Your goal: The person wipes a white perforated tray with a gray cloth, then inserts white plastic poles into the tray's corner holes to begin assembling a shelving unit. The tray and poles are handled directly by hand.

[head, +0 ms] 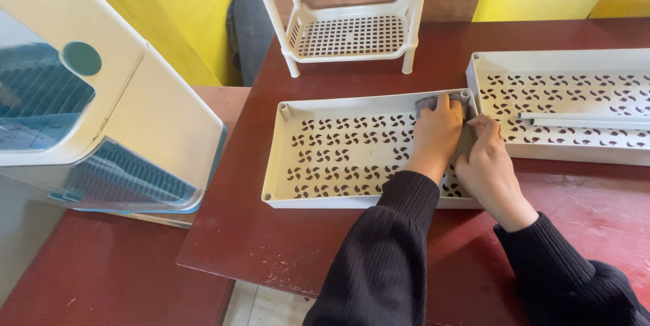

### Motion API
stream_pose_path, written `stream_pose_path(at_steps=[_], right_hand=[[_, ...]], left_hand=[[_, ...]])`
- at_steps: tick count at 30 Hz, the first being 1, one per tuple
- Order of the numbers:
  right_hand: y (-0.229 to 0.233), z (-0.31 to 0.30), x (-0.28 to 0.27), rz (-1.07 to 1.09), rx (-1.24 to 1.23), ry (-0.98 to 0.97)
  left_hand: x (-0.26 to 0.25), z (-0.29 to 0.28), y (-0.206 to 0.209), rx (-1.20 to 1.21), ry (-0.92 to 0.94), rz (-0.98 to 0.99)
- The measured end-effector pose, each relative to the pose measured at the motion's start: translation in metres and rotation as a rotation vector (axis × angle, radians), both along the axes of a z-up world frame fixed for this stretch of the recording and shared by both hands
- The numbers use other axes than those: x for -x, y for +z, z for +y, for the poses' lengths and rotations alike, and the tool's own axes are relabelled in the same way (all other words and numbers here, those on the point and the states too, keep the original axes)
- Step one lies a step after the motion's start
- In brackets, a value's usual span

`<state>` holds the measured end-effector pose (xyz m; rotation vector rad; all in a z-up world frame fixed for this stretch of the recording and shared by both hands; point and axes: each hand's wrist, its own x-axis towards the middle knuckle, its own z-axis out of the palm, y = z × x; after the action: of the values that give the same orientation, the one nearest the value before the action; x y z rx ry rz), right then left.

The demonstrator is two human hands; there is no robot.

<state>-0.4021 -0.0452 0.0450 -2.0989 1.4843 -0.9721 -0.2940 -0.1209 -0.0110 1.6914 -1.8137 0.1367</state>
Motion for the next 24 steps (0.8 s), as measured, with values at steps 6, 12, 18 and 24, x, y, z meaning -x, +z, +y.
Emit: stream_pose_path(at_steps=[6, 12, 18, 24], right_hand=[[0.005, 0.003, 0.002, 0.016, -0.038, 0.005], [-0.01, -0.004, 0.002, 0.142, 0.112, 0.018], [-0.029, -0.016, 0.006, 0.447, 0.206, 0.029], [-0.033, -0.018, 0.006, 0.406, 0.18, 0.021]], left_hand=[[-0.014, -0.014, 0.004, 0.041, -0.07, 0.004], [-0.015, -0.007, 0.013, -0.078, 0.003, -0.052], [-0.036, 0.003, 0.015, -0.002, 0.043, -0.184], [-0.108, 0.015, -0.003, -0.077, 0.135, -0.336]])
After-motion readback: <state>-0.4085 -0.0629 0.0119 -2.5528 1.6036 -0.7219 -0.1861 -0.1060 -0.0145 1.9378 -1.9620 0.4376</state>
